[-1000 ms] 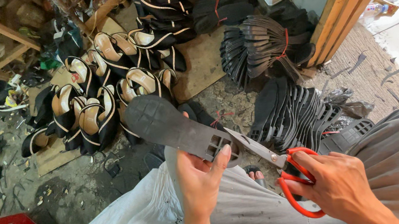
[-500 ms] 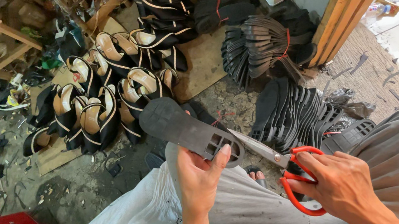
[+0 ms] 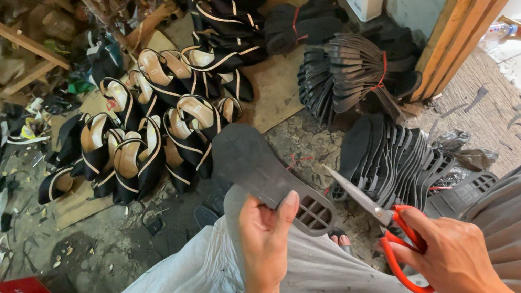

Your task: The person sits on the floor and uses red-handled scissors to trim the edges of black shoe soles. They hold each sole in the left hand and cut along the perimeter with the right hand, then place the trimmed sole into a white sack. The workspace contains piles of finished shoes and stacks of soles.

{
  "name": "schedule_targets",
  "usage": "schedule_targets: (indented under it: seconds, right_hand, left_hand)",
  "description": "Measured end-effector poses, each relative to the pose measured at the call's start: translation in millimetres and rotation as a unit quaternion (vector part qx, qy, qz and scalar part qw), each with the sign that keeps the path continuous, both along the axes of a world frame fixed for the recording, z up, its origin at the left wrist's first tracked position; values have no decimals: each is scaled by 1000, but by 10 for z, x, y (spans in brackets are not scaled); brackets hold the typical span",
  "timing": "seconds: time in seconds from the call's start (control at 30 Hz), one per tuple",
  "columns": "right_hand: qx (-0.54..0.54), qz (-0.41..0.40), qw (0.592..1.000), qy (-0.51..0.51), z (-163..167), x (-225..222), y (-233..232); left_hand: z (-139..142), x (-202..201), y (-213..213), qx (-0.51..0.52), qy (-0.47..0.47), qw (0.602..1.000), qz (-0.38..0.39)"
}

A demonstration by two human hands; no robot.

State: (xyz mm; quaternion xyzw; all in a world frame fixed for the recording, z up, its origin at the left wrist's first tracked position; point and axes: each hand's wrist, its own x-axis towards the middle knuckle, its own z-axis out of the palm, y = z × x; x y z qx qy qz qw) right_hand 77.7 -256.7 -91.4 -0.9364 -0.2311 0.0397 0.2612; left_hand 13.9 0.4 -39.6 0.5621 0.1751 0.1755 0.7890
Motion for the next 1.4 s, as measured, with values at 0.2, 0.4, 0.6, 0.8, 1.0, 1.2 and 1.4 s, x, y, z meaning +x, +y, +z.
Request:
schedule_targets:
  seconds: [0.2, 0.4, 0.6, 0.8, 1.0, 1.2, 1.4]
  right_hand:
    - [34, -42, 999, -3, -81, -11, -21]
    - [53, -42, 998, -13, 21, 2, 5]
    - [161, -70, 983, 53, 114, 120, -154]
    - [291, -107, 944, 114, -19, 269, -313]
    - [445, -125, 878, 127, -171, 373, -325]
    - [443, -124, 877, 138, -161, 344, -438]
    - [389, -159, 898, 129, -218, 326, -459]
  left_hand:
    - [88, 34, -95, 98, -59, 993, -8]
    - [172, 84, -35, 104, -34, 994, 11]
    - [46, 374, 446, 107, -3, 994, 13]
    - [-296, 1319, 798, 278, 32, 938, 206]
    - [-817, 1821, -232, 363, 147, 915, 95]
    - [-1339, 1534, -586, 313, 519, 784, -132]
    - [-1409, 1466, -578, 175, 503, 826, -185]
